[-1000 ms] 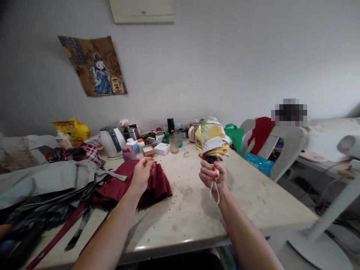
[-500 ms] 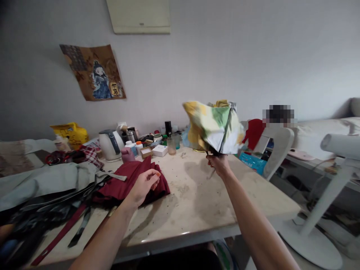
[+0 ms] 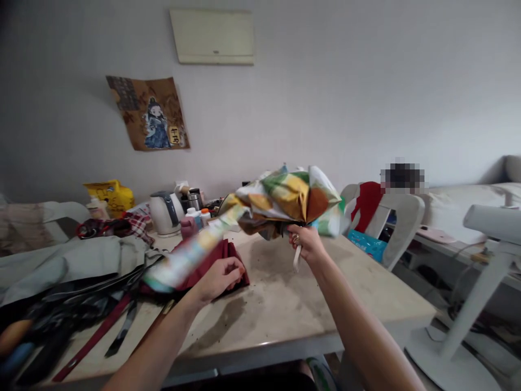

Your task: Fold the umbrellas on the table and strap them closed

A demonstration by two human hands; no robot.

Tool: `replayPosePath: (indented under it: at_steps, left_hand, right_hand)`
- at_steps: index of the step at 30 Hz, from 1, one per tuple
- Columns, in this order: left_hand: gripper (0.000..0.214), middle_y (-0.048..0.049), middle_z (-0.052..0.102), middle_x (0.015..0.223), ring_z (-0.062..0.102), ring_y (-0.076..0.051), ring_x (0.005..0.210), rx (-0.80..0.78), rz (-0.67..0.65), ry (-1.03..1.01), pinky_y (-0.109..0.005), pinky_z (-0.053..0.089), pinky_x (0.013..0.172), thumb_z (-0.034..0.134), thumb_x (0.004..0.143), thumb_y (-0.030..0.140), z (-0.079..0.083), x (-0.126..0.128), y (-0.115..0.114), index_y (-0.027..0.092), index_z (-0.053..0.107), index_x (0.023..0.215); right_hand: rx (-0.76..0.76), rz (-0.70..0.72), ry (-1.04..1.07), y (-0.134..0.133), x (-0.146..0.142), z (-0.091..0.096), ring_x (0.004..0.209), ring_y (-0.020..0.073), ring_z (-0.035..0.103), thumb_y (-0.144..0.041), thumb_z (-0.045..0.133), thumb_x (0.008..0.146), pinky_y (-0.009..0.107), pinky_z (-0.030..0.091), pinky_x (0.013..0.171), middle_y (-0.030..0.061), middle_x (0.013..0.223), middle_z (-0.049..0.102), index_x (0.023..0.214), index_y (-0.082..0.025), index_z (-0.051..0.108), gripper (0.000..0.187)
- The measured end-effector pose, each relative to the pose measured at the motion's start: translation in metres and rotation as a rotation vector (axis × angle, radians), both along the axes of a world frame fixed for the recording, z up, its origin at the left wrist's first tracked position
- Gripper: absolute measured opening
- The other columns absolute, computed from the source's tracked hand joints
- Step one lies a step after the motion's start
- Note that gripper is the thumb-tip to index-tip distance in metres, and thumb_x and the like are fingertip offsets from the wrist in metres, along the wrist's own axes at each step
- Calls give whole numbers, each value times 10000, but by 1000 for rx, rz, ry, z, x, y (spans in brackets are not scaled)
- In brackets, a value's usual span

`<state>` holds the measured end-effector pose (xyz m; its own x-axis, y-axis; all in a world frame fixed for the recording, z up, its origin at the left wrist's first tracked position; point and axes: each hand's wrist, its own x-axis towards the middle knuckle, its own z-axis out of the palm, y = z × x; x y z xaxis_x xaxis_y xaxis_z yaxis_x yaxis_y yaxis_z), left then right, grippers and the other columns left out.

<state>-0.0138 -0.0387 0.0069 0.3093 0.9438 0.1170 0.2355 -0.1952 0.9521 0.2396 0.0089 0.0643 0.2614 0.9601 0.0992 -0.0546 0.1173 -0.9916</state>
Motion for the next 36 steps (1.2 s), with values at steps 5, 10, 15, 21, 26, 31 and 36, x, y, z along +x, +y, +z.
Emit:
replayPosePath:
  at_steps: [5, 10, 15, 21, 26, 31, 36]
  left_hand:
    - [219, 10, 569, 623, 469, -97, 517, -53, -140, 33, -226, 357, 509, 647, 725, 366, 1, 4, -8, 158, 588, 758]
    - [138, 3, 560, 637, 471, -116, 564, 152, -166, 130, -241, 354, 534, 590, 782, 300, 13, 27, -25, 163, 596, 764]
    - [185, -60, 632, 908, 594, -176, 792, 594, -83, 188, -296, 493, 748, 582, 839, 249, 33, 58, -42, 181, 610, 1009]
    - [471, -178, 568, 1342, 549, -325, 1251, 518, 146, 528, -446, 421, 1065, 652, 810, 236, 29, 50, 16, 168, 560, 1267]
    - [290, -153, 713, 1021, 687, -274, 977, 406, 116, 490, -400, 523, 904, 547, 893, 247, 11, 20, 25, 124, 640, 1139]
    - [508, -185, 565, 1287, 576, -271, 1161, 713, 105, 197, -405, 515, 947, 608, 859, 302, 19, 47, -17, 123, 526, 1327]
    - [510, -167, 586, 1251, 534, -342, 1200, 889, 199, 194, -541, 425, 1042, 721, 754, 298, 43, 58, 11, 170, 595, 1231]
  right_hand:
    - [-55, 235, 509, -24, 17, 56, 443, 74, 423, -244, 524, 772, 164, 375, 369, 17, 577, 490, 686, -171, 476, 122]
    - [-241, 196, 764, -56, 10, 75, 445, 73, 446, -193, 493, 814, 136, 369, 360, 25, 562, 506, 692, -159, 483, 127]
    - [-299, 404, 748, -100, -15, 71, 421, 82, 441, -328, 514, 862, 173, 377, 358, 51, 572, 548, 689, -132, 540, 263]
    - [-361, 464, 779, -105, -19, 73, 420, 87, 435, -286, 475, 858, 169, 350, 342, 79, 561, 559, 638, -131, 534, 276]
    - [-178, 435, 596, -84, 6, 32, 497, 101, 526, -174, 582, 701, 166, 401, 390, 74, 618, 616, 670, -110, 597, 73]
    - [95, 448, 275, -83, -12, -20, 618, 171, 653, -186, 742, 557, 226, 521, 544, 67, 661, 674, 754, -115, 632, 236]
    - [-177, 443, 508, -114, -42, -15, 345, 105, 498, -293, 530, 837, 189, 358, 318, 19, 553, 598, 763, -142, 543, 168]
